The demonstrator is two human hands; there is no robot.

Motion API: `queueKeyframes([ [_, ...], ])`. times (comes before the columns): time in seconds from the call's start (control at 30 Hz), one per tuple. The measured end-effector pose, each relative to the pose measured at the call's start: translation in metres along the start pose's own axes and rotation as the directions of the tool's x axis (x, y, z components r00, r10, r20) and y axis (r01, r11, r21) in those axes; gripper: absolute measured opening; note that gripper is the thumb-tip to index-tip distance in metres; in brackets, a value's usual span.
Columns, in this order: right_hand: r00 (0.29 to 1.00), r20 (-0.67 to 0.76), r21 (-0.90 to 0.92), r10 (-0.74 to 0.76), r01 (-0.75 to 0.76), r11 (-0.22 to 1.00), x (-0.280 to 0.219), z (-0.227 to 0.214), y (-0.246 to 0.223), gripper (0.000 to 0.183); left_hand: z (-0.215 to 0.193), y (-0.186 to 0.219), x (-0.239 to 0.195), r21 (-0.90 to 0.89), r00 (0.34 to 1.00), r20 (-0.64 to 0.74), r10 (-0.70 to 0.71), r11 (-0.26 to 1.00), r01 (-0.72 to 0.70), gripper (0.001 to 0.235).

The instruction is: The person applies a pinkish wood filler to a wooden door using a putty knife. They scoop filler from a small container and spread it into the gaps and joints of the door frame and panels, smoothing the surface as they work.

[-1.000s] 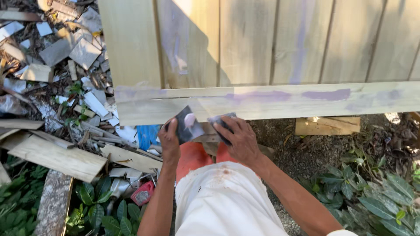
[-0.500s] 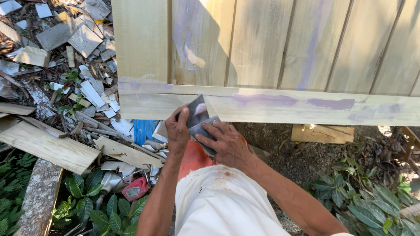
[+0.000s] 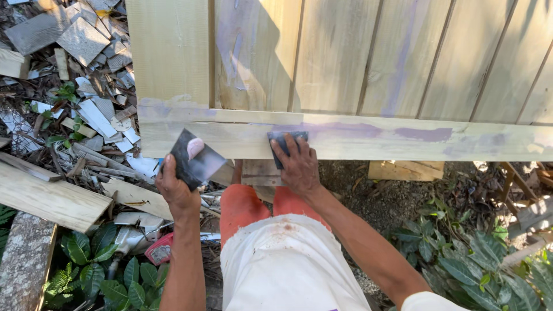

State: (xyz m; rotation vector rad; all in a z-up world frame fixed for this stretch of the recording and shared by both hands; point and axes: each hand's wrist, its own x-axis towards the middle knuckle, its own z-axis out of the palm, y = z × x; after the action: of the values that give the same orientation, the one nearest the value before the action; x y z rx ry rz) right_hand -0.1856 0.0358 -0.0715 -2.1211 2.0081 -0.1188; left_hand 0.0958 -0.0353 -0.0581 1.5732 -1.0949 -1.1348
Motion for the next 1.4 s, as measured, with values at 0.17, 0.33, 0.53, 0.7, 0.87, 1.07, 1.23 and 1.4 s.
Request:
queueKeyframes([
  [0.17,0.995,-0.094,-0.013,-0.021,0.020,1.000,0.012,0.002,-0.010,0.064,0.010,-0.026,-0.022,-0.764,0.864,-0.034,-0.503,0.571,0.302,0.025],
  [0.33,1.000,-0.012,0.018,0.009,-0.009,1.000,0.021,0.008,-0.029,0.066,-0.006,-0.045,-0.042,0.399,0.930,0.068,0.362,0.844,-0.358,0.038],
  [0.53,0.990,-0.106,-0.070,-0.092,0.085,0.994,0.039,0.027,-0.059,0.061,-0.016,-0.058,-0.059,-0.346,0.949,-0.172,-0.265,0.918,0.194,0.028],
  [0.7,0.985,-0.171,0.034,-0.025,0.031,0.999,0.037,0.027,-0.085,0.056,-0.024,-0.050,-0.053,-0.669,0.860,-0.078,-0.504,0.666,0.330,0.034],
  [0.87,0.984,-0.172,-0.029,-0.034,0.029,0.999,0.054,0.050,-0.097,0.058,-0.036,-0.041,-0.065,-0.619,0.865,-0.106,-0.490,0.714,0.328,0.042],
  [1.07,0.978,-0.202,0.062,-0.047,0.060,0.996,0.057,0.040,-0.121,0.062,-0.044,-0.060,-0.071,-0.700,0.828,-0.140,-0.543,0.646,0.305,0.040],
  [1.23,0.995,0.016,0.055,-0.100,0.099,0.994,0.051,0.031,-0.128,0.068,-0.053,-0.073,-0.081,-0.693,0.843,-0.169,-0.510,0.670,0.266,0.037],
  [1.4,0.987,-0.031,0.118,0.156,-0.151,0.981,0.004,-0.007,-0.057,0.047,-0.057,-0.077,-0.080,-0.389,0.938,-0.270,-0.217,0.916,0.100,0.039],
])
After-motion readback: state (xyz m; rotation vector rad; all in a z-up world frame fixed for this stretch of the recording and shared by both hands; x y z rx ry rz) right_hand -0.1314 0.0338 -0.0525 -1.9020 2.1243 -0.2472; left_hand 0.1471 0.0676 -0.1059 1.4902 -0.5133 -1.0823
